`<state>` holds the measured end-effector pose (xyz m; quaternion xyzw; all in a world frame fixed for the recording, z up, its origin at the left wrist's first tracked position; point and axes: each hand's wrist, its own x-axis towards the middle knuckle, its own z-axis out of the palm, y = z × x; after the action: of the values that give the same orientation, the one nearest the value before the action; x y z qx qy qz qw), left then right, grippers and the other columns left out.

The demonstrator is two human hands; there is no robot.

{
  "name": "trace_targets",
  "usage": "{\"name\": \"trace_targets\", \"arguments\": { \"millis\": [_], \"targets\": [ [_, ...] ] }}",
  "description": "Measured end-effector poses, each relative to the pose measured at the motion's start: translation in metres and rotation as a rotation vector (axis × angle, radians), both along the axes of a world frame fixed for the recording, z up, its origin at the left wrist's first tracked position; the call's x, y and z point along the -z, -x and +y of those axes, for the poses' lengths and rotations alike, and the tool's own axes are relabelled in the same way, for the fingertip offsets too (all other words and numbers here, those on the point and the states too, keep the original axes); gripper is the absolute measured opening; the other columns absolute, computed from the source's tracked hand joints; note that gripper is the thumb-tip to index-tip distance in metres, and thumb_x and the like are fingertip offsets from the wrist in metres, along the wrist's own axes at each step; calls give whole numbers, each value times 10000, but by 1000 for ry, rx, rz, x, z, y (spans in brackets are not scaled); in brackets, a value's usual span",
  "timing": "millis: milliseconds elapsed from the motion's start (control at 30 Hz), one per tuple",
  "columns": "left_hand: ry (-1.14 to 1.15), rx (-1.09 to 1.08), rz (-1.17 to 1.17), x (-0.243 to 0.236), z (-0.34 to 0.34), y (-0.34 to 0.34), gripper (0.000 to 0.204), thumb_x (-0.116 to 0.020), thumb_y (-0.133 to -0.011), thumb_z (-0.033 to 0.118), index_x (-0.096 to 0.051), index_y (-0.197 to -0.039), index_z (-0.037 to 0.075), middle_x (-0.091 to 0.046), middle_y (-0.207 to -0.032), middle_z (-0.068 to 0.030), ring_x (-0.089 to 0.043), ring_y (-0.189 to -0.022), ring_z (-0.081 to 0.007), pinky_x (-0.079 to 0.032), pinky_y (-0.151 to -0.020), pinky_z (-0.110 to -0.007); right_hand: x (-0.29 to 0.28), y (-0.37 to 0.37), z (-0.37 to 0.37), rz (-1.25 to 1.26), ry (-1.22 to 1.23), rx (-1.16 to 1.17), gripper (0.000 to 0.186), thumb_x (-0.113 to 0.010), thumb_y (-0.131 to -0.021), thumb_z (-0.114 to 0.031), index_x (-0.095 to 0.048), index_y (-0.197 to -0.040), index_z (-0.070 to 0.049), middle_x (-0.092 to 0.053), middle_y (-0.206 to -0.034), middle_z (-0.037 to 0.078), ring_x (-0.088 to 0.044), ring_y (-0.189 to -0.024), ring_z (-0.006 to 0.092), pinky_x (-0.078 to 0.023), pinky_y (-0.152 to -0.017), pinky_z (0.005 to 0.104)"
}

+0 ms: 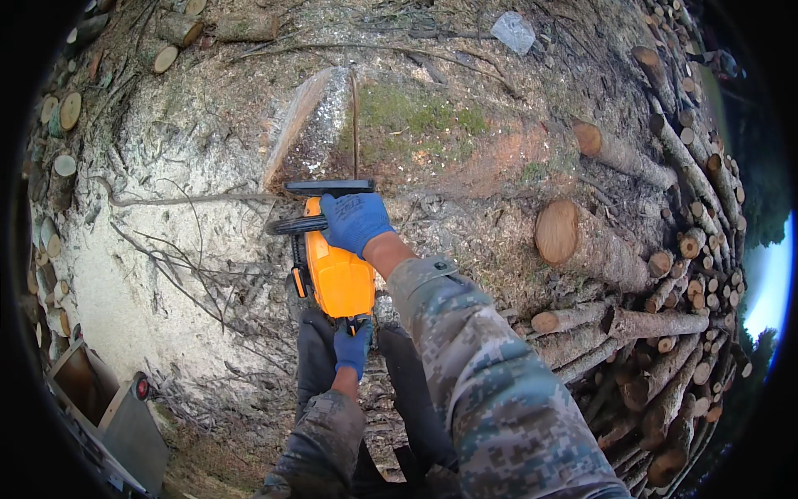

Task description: The person uses a chainsaw to cut a large log into smaller sections. They reposition the log and continue cutting until a section is separated.

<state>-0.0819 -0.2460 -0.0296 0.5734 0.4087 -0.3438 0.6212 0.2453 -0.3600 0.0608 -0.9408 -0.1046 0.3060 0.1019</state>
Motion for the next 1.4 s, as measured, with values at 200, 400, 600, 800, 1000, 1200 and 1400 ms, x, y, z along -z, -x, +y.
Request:
{"name": "trace_targets", "arguments": {
  "millis": [200, 400, 600, 800, 1000, 1200, 1400],
  "targets": [
    [121, -5, 44, 28, 4, 1, 302, -775, -883, 88, -671, -1147, -14, -728, -931, -32, -643, -801, -111, -526, -714, -319, 21, 21, -4, -66, -43, 2, 333, -683, -823, -311, -649, -1061, -81, -733, -977, 149, -715, -916, 331, -556, -736, 483],
    [56, 102, 61, 72, 7, 17, 351, -805, -847, 102, -688, -1150, -31, -738, -1022, -79, -665, -880, -145, -537, -777, -347, 41, 37, -3, -187, -108, 29, 293, -692, -805, -305, -667, -1006, -93, -708, -912, 140, -695, -850, 354, -546, -700, 484],
    [29, 47, -136, 95, -5, 18, 306, -812, -839, 72, -698, -1104, -27, -725, -976, -32, -656, -853, -122, -536, -755, -328, 54, 47, -7, -103, -66, 9, 323, -722, -782, -310, -675, -1006, -82, -712, -937, 140, -702, -883, 351, -561, -741, 475],
    [40, 52, -145, 130, 13, 27, 349, -813, -848, 83, -679, -1153, -21, -723, -1008, -37, -666, -846, -120, -541, -737, -311, 64, 57, 6, -134, -108, -24, 240, -669, -813, -242, -690, -986, -76, -727, -950, 157, -709, -899, 341, -560, -767, 470],
    [19, 182, -109, 134, 12, 13, 383, -844, -832, 121, -696, -1163, -4, -731, -1058, -61, -664, -912, -137, -537, -784, -319, 79, 69, -1, -215, -124, 3, 253, -679, -792, -254, -673, -969, -73, -720, -895, 150, -709, -843, 347, -561, -711, 470],
    [146, 121, -38, 165, 11, 16, 308, -795, -882, 112, -669, -1145, 12, -699, -892, -33, -625, -690, -125, -494, -595, -291, 91, 94, -4, -270, -147, -27, 239, -657, -807, -215, -680, -992, -65, -725, -894, 154, -716, -839, 333, -561, -676, 466],
    [31, 230, -468, 242, 4, 36, 358, -747, -904, 116, -638, -1228, 8, -703, -1030, -60, -646, -859, -153, -524, -758, -336, 79, 108, -10, -186, -88, -57, 274, -638, -876, -198, -699, -1121, -93, -733, -1086, 144, -717, -960, 288, -571, -774, 450]
  ]
}}
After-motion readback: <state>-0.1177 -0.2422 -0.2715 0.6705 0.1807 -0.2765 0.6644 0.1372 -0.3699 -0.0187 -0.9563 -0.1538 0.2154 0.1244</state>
